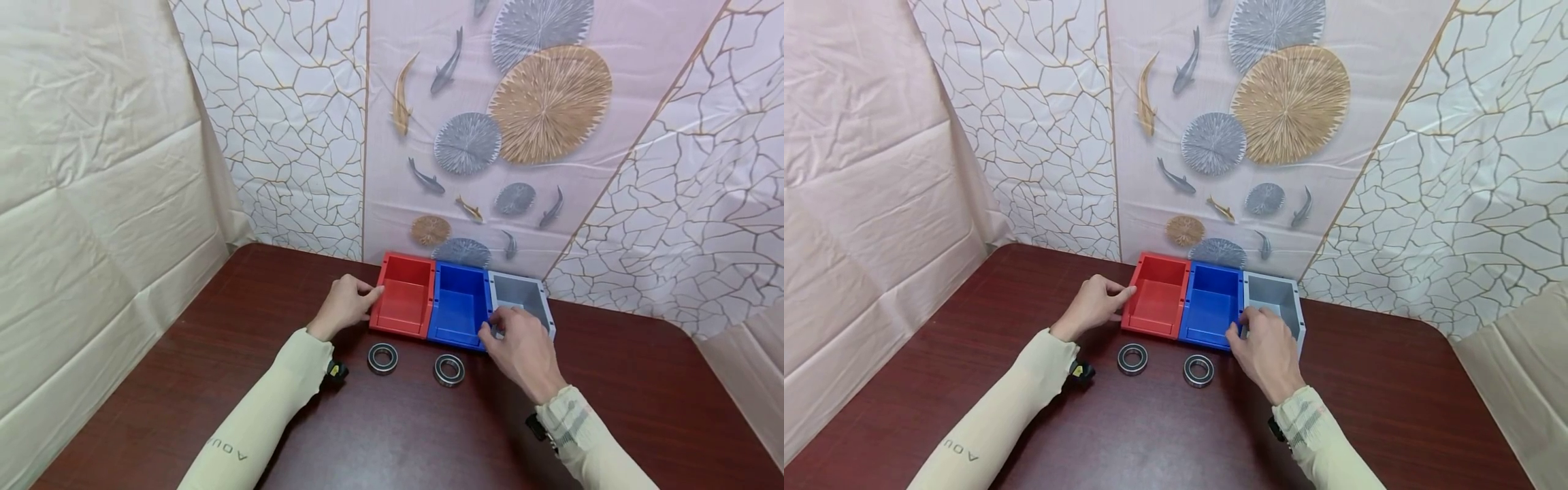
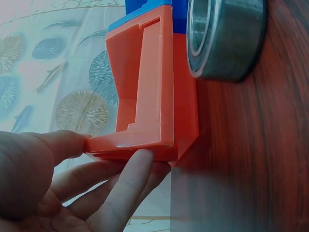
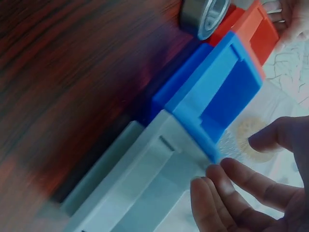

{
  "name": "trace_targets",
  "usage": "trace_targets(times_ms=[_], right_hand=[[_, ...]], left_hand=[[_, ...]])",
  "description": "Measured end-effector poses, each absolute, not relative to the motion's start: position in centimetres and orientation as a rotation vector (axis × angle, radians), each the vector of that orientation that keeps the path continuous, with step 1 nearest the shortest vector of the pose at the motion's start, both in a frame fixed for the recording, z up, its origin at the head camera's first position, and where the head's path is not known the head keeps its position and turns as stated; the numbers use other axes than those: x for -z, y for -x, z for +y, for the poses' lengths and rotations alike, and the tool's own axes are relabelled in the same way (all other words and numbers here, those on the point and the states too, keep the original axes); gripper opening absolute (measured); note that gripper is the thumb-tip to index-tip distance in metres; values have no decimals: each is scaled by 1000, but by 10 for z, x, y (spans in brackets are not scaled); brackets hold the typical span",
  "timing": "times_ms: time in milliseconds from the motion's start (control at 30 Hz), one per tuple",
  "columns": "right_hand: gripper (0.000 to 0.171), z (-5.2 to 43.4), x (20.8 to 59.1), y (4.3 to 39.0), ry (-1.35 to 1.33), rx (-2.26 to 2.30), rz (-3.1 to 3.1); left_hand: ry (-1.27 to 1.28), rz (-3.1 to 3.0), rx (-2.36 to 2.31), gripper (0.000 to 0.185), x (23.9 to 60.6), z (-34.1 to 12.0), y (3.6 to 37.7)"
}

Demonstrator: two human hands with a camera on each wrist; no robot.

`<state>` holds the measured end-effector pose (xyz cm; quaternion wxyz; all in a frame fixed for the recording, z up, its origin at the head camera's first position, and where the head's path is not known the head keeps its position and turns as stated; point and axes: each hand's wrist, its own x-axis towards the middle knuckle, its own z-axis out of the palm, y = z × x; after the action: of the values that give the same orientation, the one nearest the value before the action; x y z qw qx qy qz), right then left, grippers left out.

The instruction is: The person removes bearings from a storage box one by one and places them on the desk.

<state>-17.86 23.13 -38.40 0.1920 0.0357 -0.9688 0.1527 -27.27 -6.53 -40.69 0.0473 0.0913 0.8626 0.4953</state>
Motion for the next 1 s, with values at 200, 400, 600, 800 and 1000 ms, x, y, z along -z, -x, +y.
trace_targets(times_ms=[200,400,600,800,1000], right_hand=[[19,241,386,183,-45,-458,-2729],[19,252,385,189,-15,-468,-2764],[23,259,388,194,14,-482,-2825],[26,260,389,198,58,-468,-2896],[31,260,392,203,134,-444,-2971]], left_hand=[[-292,2622,-1520,35,407,-66,273],[-285,2619,-1526,35,406,-65,272],[-293,2617,-1520,35,408,-64,273],[-285,2621,-1521,36,408,-64,274],[-282,2615,-1526,36,407,-65,273]])
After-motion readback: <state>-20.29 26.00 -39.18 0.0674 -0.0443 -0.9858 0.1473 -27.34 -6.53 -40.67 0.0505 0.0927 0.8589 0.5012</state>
